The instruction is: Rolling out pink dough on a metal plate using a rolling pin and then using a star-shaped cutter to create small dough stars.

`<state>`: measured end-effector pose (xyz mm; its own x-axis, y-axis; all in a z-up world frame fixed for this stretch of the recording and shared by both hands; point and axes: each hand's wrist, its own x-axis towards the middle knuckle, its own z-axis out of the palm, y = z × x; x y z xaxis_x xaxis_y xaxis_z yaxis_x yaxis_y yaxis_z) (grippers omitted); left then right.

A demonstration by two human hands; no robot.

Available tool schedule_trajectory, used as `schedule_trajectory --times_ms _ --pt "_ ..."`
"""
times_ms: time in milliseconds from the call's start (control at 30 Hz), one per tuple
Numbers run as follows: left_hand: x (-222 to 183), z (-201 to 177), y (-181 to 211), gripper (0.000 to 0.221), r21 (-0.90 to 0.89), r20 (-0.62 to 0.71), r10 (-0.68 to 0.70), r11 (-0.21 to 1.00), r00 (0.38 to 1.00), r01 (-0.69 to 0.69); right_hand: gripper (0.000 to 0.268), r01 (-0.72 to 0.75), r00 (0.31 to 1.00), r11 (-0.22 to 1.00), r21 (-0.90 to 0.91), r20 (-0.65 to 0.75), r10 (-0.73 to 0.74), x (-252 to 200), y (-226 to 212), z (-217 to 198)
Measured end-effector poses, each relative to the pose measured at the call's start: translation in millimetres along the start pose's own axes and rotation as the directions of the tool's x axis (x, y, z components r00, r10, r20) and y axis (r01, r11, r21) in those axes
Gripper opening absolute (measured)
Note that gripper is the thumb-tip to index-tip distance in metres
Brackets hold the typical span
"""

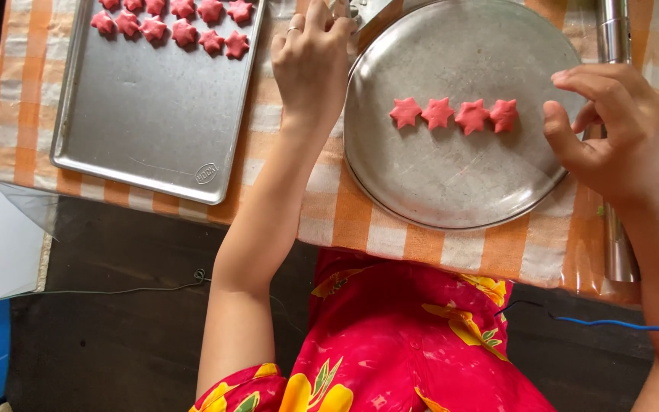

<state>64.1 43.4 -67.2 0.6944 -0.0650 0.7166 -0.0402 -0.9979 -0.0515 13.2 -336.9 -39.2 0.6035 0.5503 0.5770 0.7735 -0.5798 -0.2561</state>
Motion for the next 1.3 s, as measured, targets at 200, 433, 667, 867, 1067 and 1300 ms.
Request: schedule_trajectory --times_ms 200,433,667,867,1067,1300 --pt "10 -61 17 0.01 -0.613 0.135 0.32 0.771 0.938 -0.175 0.01 -0.162 0.986 0.976 0.148 0.073 0.152 0 -10 -11" --pt "13 -75 10 0.033 -0.708 0.419 0.465 0.705 0.78 -0.039 0.016 -0.27 0.962 0.941 0.204 0.1 0.255 -19 4 -4" --pt "12 -81 16 0.015 -0.762 0.283 0.546 0.627 0.789 -0.16 0.013 -0.252 0.967 0.949 0.19 0.082 0.24 -19 5 0" --pt "10 -79 20 0.014 -0.756 0.275 0.552 0.63 0.787 -0.178 0.014 -0.293 0.955 0.93 0.222 0.107 0.276 -13 0 -1" --pt "9 -77 19 0.019 -0.762 0.28 0.554 0.626 0.784 -0.17 0.015 -0.233 0.96 0.949 0.211 0.207 0.19 33 -29 -24" --pt "8 -74 19 0.026 -0.776 0.333 0.52 0.625 0.786 -0.085 0.029 -0.03 0.936 0.998 0.053 0.352 0.009 94 -47 -32"
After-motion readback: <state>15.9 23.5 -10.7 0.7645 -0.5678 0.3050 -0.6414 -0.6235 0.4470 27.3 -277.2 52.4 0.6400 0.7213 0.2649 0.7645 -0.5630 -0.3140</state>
